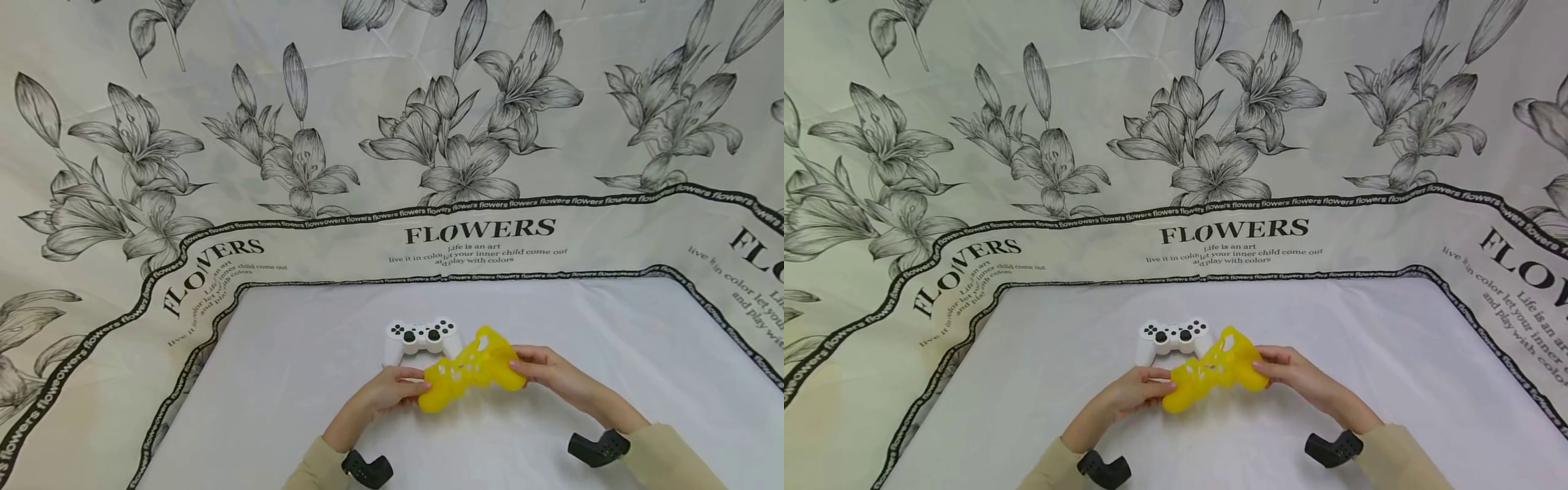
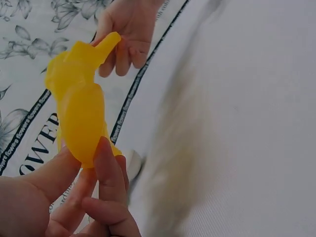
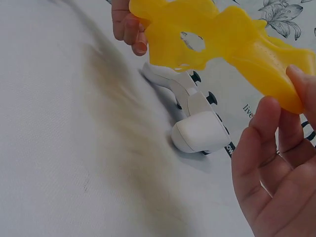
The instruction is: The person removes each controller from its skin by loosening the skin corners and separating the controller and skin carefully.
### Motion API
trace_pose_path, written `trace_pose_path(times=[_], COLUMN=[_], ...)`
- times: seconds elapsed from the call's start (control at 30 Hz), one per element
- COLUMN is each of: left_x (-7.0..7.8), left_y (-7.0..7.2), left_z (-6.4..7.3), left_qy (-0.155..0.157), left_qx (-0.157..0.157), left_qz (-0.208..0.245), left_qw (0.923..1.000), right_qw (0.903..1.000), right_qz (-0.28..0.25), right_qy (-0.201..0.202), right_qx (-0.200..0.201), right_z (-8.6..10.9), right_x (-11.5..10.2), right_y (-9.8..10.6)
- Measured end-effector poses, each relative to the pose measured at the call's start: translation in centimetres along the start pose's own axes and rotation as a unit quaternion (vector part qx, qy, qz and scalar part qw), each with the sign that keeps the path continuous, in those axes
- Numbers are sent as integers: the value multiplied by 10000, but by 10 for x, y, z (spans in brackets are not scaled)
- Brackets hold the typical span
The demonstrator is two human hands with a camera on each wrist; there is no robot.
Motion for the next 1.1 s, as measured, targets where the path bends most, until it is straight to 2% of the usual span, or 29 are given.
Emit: trace_pose_path(times=[0.13,0.23,0.37,0.57,0.63,0.77,0.87,1.0,1.1], left_x=[2,4,6,10,12,18,21,20,21], left_y=[-1,-2,1,5,5,3,-1,-6,-6], left_z=[0,-3,-8,-13,-12,-7,-7,-9,-10], left_qy=[94,27,-164,-636,-770,-882,-1070,-1312,-1402], left_qx=[-143,-111,296,909,1069,1357,1330,1130,1019], left_qz=[173,308,664,1341,1424,1244,1161,1221,1234], left_qw=[9997,9995,9972,9847,9810,9790,9785,9773,9771], right_qw=[9999,9997,9994,9997,9996,9992,9984,9971,9970], right_qz=[113,209,272,33,-50,-143,-138,-92,-80], right_qy=[42,100,159,87,85,-36,-247,-468,-407], right_qx=[53,92,165,232,259,372,493,595,661], right_z=[0,0,1,0,-1,1,5,10,12], right_x=[-3,-5,-6,-5,-5,-4,1,8,9], right_y=[1,2,5,11,12,17,20,22,23])
Point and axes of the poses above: each hand's wrist, its own z-axis away from the middle knuckle, its own y-axis out of the back of the hand, x = y × z, the point moved 4 cm from there along -z, towards the middle knuckle, and after that the axes turned 14 degrees about -z, right-handed, at the moved point
